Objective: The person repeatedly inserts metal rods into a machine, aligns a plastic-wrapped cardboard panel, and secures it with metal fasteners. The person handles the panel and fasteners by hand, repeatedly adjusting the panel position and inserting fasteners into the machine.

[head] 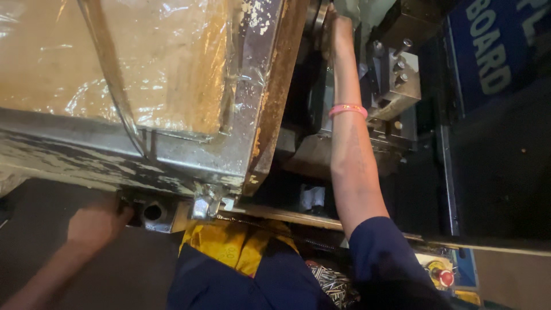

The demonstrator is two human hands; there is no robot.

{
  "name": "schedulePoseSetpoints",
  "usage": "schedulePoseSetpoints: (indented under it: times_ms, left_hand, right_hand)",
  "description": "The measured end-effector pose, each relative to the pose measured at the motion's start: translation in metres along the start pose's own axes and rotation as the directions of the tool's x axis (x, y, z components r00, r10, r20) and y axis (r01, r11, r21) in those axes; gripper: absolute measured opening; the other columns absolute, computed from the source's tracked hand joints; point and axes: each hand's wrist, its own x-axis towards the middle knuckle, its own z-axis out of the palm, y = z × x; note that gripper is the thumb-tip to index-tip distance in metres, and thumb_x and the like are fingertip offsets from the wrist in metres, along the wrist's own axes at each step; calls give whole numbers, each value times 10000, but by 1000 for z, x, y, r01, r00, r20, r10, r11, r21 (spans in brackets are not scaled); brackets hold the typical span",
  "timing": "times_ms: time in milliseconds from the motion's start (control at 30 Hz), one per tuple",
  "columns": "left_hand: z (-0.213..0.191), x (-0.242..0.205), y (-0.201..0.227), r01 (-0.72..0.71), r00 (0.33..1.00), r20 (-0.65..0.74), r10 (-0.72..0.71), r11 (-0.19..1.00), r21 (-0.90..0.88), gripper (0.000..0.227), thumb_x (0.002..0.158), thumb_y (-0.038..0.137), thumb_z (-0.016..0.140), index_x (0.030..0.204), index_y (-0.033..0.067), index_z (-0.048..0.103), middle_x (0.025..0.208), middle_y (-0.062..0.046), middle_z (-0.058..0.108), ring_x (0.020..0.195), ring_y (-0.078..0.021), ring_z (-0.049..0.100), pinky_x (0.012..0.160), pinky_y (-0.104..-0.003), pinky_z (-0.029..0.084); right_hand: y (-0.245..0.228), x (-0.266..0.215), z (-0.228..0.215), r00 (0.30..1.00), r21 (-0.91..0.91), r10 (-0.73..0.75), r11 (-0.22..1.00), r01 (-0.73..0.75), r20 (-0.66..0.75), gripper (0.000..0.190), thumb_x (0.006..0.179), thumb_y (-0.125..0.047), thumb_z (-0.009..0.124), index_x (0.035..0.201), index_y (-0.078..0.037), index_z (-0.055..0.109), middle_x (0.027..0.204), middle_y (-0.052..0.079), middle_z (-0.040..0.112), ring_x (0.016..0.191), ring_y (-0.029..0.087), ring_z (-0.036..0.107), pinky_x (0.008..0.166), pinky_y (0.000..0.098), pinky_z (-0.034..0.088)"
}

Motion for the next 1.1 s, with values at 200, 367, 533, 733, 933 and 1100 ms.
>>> schedulePoseSetpoints:
  times_ms: [200, 367, 533, 733, 933, 1100]
  left_hand:
    - [-20, 3, 4, 76, 995, -48, -84, 987, -145, 484, 885, 570, 598, 1106, 157, 718, 1112, -174, 750, 981, -391, 738, 870, -516, 594]
    - [-62, -25, 38, 202, 970, -119, -214, 974, -105, 537, 942, 597, 555, 1161, 125, 691, 1051, -183, 765, 967, -388, 746, 859, -502, 597]
    - [-127, -79, 100, 23, 956, -263, -126, 931, -364, 387, 953, 429, 553, 1140, 108, 662, 965, -194, 755, 896, -422, 734, 800, -534, 583]
    - [-181, -122, 183, -606, 731, -669, 135, 581, -544, 285, 885, 78, 539, 1163, 18, 544, 1002, -217, 685, 924, -446, 683, 794, -535, 526]
    - [-184, -133, 223, -466, 801, -597, -48, 577, -671, 404, 928, 7, 542, 1305, -41, 406, 1007, -236, 683, 921, -472, 677, 824, -537, 523]
    - [-173, -133, 215, -559, 701, -713, 20, 636, -532, 557, 910, -39, 588, 1402, -102, 334, 1151, -235, 705, 990, -463, 693, 867, -532, 536]
  right_hand:
    - [15, 29, -7, 1000, 26, -7, 1000, 7, 15, 452, 1063, -409, 566, 697, -144, 555, 547, -37, 452, 385, 126, 369, 352, 324, 262]
    - [-11, -4, -2, 991, -165, 133, 977, -131, 1, 472, 991, -556, 554, 669, -216, 498, 517, -57, 410, 356, 113, 328, 333, 298, 208]
    - [-17, -52, 0, 937, -182, 343, 927, -327, 66, 464, 960, -598, 512, 677, -231, 491, 546, -73, 425, 391, 92, 328, 365, 270, 224]
    - [11, -142, -17, 935, -375, 157, 927, -28, 317, 42, 864, -133, 603, 865, -91, 598, 672, 38, 583, 483, 144, 494, 401, 312, 371]
    - [-23, -269, -56, 859, -403, 246, 914, -51, 450, 217, 879, -33, 506, 1046, -47, 644, 846, 61, 709, 676, 114, 613, 574, 249, 491]
    - [-48, -349, -101, 828, -460, 248, 888, 14, 503, 148, 974, -19, 510, 1070, -25, 622, 896, 49, 703, 748, 100, 635, 645, 236, 534]
